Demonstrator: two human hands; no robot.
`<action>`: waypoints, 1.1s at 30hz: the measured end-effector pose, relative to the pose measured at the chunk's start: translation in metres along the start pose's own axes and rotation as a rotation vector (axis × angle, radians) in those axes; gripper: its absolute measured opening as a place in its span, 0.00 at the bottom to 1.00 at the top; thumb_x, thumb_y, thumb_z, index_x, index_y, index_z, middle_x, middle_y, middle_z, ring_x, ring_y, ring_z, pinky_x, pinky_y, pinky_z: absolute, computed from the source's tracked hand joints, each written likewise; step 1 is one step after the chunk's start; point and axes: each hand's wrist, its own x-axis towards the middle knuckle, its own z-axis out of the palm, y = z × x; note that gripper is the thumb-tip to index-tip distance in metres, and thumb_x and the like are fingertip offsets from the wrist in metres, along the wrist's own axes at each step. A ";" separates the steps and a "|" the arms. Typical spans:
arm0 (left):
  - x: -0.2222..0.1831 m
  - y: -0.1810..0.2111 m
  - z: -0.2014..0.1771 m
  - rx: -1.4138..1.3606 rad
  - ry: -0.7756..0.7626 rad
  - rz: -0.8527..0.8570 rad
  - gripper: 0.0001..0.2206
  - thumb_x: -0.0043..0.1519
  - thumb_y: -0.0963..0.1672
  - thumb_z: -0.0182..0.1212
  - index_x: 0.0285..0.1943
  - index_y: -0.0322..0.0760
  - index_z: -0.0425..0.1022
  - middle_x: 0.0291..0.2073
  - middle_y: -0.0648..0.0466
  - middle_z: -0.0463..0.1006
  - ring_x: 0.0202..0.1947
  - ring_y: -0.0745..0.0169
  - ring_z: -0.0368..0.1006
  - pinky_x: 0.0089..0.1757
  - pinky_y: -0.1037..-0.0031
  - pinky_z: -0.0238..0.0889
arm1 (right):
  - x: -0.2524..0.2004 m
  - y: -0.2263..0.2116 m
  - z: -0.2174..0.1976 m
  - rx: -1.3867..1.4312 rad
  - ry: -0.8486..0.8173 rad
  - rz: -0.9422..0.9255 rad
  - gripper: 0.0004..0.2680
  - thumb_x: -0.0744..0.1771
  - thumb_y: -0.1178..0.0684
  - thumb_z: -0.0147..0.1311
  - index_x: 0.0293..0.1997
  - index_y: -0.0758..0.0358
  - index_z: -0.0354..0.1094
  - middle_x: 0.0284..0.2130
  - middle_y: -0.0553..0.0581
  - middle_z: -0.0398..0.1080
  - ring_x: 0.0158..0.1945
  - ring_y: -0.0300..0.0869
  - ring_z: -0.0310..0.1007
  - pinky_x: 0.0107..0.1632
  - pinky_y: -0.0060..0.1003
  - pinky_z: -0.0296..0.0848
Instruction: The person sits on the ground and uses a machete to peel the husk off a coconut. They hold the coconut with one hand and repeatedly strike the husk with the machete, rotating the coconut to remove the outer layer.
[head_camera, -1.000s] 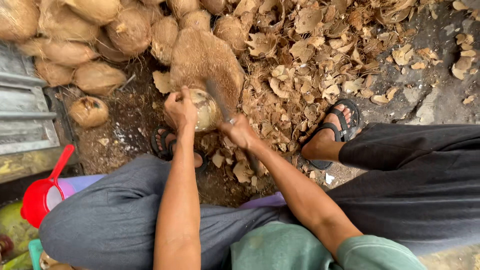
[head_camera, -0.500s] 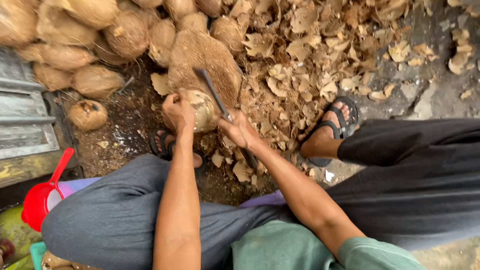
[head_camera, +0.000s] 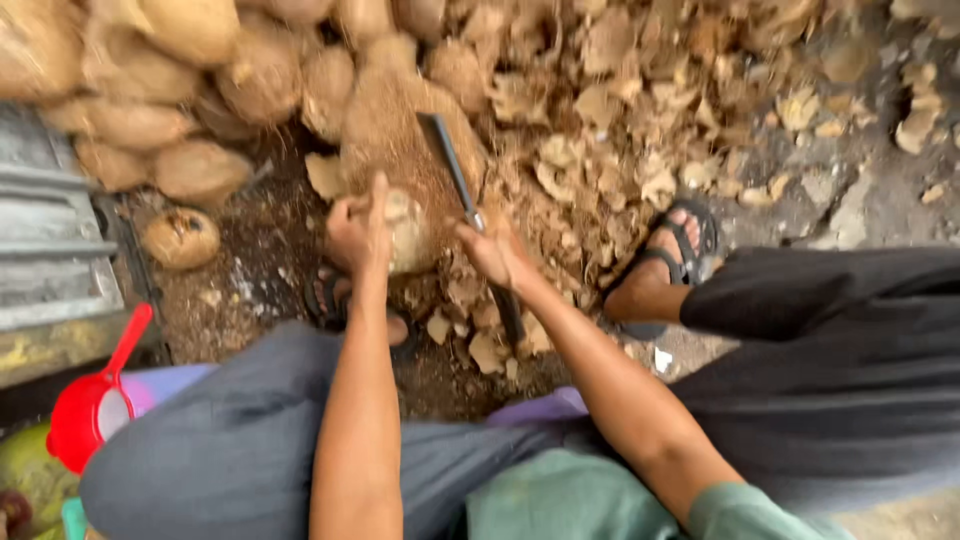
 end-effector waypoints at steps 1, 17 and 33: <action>0.007 -0.005 -0.001 0.014 -0.018 -0.025 0.23 0.57 0.58 0.66 0.42 0.37 0.78 0.38 0.44 0.79 0.43 0.45 0.75 0.47 0.58 0.65 | -0.001 -0.009 -0.007 0.061 -0.031 -0.060 0.10 0.66 0.49 0.52 0.24 0.59 0.66 0.13 0.54 0.65 0.16 0.40 0.64 0.25 0.35 0.67; -0.029 -0.067 -0.012 -0.116 0.033 0.230 0.21 0.63 0.53 0.63 0.58 0.39 0.76 0.46 0.39 0.76 0.50 0.41 0.74 0.52 0.54 0.61 | -0.008 0.056 0.029 0.344 -0.115 -0.333 0.13 0.70 0.55 0.51 0.22 0.61 0.64 0.12 0.54 0.59 0.14 0.41 0.57 0.33 0.39 0.73; -0.001 -0.121 -0.010 0.231 -0.002 0.562 0.19 0.64 0.51 0.61 0.59 0.39 0.77 0.50 0.42 0.75 0.50 0.42 0.74 0.54 0.55 0.62 | -0.028 0.009 0.013 0.003 -0.358 0.209 0.08 0.70 0.52 0.49 0.32 0.63 0.64 0.16 0.51 0.62 0.14 0.39 0.61 0.20 0.32 0.65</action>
